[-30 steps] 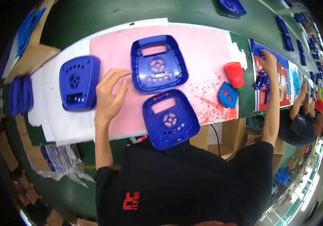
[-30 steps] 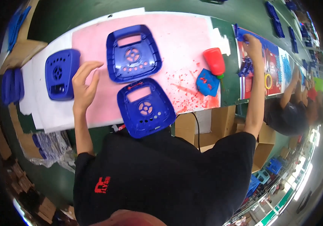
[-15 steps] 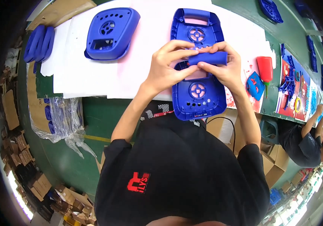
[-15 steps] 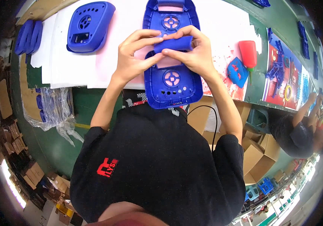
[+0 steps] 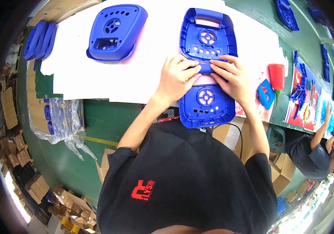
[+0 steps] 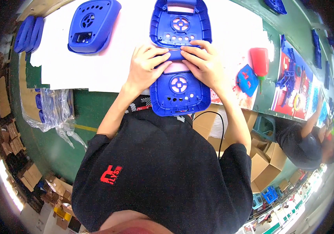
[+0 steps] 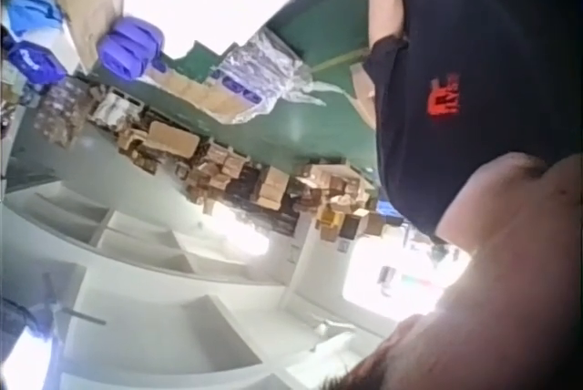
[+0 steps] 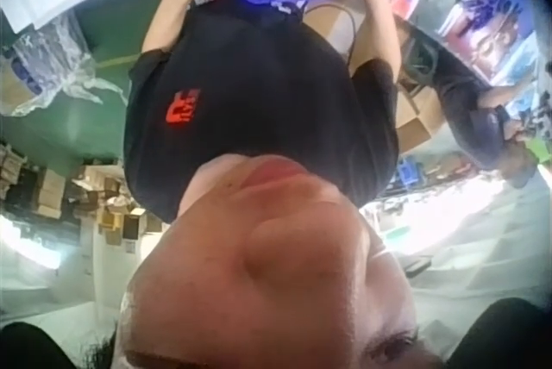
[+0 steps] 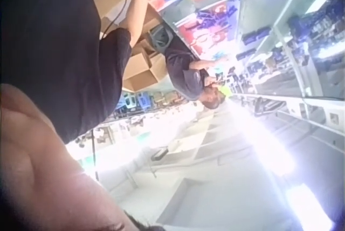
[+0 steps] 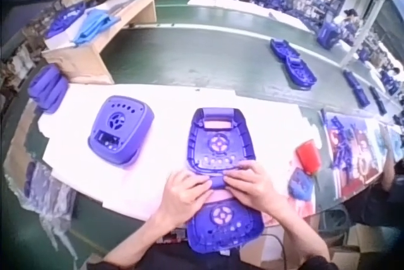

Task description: The person assembles blue plastic electronic housings by applying adhesive from a bottle and attaching small electronic components by hand.

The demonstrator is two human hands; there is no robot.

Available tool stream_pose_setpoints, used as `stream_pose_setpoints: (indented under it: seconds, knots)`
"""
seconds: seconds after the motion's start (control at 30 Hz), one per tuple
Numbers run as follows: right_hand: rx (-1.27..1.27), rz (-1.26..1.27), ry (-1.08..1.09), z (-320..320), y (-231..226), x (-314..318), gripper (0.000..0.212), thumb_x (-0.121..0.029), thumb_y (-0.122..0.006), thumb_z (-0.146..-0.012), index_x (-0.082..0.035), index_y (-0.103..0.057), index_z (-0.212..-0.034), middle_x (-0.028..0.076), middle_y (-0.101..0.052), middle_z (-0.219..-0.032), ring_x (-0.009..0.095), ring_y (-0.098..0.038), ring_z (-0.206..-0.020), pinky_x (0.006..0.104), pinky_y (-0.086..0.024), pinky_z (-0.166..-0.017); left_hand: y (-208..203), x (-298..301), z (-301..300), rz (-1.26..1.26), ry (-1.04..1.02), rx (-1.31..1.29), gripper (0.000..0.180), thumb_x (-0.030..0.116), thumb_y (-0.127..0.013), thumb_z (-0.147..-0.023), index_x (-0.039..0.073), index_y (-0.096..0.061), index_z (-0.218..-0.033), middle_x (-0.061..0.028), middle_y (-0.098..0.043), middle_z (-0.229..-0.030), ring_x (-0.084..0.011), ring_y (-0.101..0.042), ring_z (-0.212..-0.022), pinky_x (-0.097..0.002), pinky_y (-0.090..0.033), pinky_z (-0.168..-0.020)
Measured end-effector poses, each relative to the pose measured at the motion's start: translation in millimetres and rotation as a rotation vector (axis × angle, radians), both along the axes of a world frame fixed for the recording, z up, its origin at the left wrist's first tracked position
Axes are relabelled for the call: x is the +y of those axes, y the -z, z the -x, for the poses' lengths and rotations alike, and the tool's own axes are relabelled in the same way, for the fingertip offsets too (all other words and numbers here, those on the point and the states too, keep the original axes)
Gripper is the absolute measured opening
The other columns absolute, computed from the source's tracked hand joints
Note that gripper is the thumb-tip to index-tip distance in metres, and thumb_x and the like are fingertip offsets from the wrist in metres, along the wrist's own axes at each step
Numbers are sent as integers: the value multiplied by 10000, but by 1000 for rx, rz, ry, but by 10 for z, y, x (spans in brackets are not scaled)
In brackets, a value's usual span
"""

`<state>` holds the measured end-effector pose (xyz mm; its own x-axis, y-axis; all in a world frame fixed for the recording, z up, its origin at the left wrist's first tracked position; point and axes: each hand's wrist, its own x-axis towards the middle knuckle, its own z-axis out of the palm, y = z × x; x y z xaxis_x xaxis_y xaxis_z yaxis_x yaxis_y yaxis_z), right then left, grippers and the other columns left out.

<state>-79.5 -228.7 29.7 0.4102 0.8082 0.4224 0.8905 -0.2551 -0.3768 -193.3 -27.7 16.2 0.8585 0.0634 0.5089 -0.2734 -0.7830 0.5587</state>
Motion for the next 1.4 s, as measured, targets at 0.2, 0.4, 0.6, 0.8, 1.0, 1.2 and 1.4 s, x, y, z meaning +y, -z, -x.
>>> stream_pose_setpoints:
  seconds: [0.2,0.4,0.6,0.8,1.0,1.2,1.4]
  knots:
    - [-85,25,61,63,-22,7,374,-72,-812,-701,-138,-757,-1065,37,-693,-1199,330,-560,-1226,435,-490,-988,5,30,11,-21,29,17,237,140,-827,-716,58,-766,-931,-42,-726,-982,-230,-640,-902,-378,-495,-842]
    - [-125,12,77,73,40,-13,341,-98,-792,-721,-145,-747,-1056,11,-668,-1156,323,-529,-1230,456,-452,-998,14,-31,21,33,-28,17,248,126,-821,-721,30,-757,-940,-60,-724,-981,-248,-658,-914,-380,-512,-816]
    - [-111,23,88,95,6,19,387,-72,-822,-696,-154,-764,-1069,18,-690,-1117,323,-541,-1212,433,-453,-1002,22,-23,81,57,-42,37,257,115,-808,-739,20,-758,-972,-96,-731,-1020,-268,-674,-901,-380,-524,-822]
    - [-131,-12,108,102,58,-2,368,-105,-799,-708,-160,-748,-1068,3,-671,-1123,309,-545,-1194,432,-452,-985,-22,-64,24,86,-60,27,248,109,-808,-736,17,-757,-961,-99,-728,-993,-265,-683,-893,-376,-538,-815]
    - [-166,43,79,105,28,4,375,-75,-790,-702,-166,-753,-1064,10,-665,-1124,312,-534,-1192,431,-444,-983,-23,-5,41,-46,10,34,278,133,-802,-739,17,-744,-985,-99,-717,-1011,-263,-683,-907,-363,-552,-786]
    - [-145,29,86,104,32,-16,420,-48,-776,-673,-134,-749,-1083,14,-665,-1111,311,-544,-1164,430,-434,-987,38,-3,-5,-40,30,24,286,119,-803,-728,21,-738,-988,-99,-705,-992,-269,-676,-882,-378,-557,-775]
    - [-147,39,65,108,68,-23,423,-27,-763,-685,-95,-732,-1101,36,-671,-1082,276,-573,-1082,407,-461,-930,2,-13,-1,35,24,23,256,100,-803,-723,16,-734,-955,-93,-703,-952,-267,-673,-854,-374,-557,-754]
